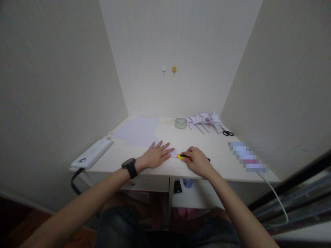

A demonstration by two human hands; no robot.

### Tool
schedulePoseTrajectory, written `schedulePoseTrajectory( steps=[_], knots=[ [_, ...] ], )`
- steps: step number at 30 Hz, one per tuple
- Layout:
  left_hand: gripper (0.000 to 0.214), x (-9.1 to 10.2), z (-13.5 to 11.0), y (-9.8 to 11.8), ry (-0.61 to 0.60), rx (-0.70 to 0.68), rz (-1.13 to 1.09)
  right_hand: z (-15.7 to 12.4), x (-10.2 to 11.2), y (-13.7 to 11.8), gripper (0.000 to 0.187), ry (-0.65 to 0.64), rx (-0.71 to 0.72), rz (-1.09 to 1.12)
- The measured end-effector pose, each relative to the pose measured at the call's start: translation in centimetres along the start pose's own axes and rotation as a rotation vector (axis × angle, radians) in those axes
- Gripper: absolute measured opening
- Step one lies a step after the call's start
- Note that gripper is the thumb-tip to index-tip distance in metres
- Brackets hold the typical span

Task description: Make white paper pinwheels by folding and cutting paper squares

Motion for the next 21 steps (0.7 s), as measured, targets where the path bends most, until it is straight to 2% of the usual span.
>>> schedulePoseTrajectory(
  steps=[8, 14, 17, 21],
  knots=[
    [0.056, -0.1, 0.0, 0.0, -0.006, -0.013, 0.007, -0.2, -0.4, -0.3, 0.029, 0.084, 0.029, -0.041],
    [0.056, 0.0, 0.1, 0.0, -0.013, -0.028, 0.009, -0.2, -0.5, -0.3, 0.029, 0.088, 0.049, -0.043],
    [0.056, 0.2, 0.0, -0.5, 0.023, -0.037, 0.005, -0.1, -0.5, -0.3, 0.028, 0.086, 0.031, -0.037],
    [0.055, 0.0, -0.3, -1.7, 0.051, 0.022, 0.062, 0.0, -0.8, -0.5, 0.027, 0.074, 0.017, -0.039]
  ],
)
Point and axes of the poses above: each hand's wrist, its own z-axis towards the middle knuckle, its own x-axis out of the back of the hand, y = z × x, the point moved 4 cm from there along z, towards the middle knuckle, and after that the axes turned 10 degrees about y, right-handed, at the moved point
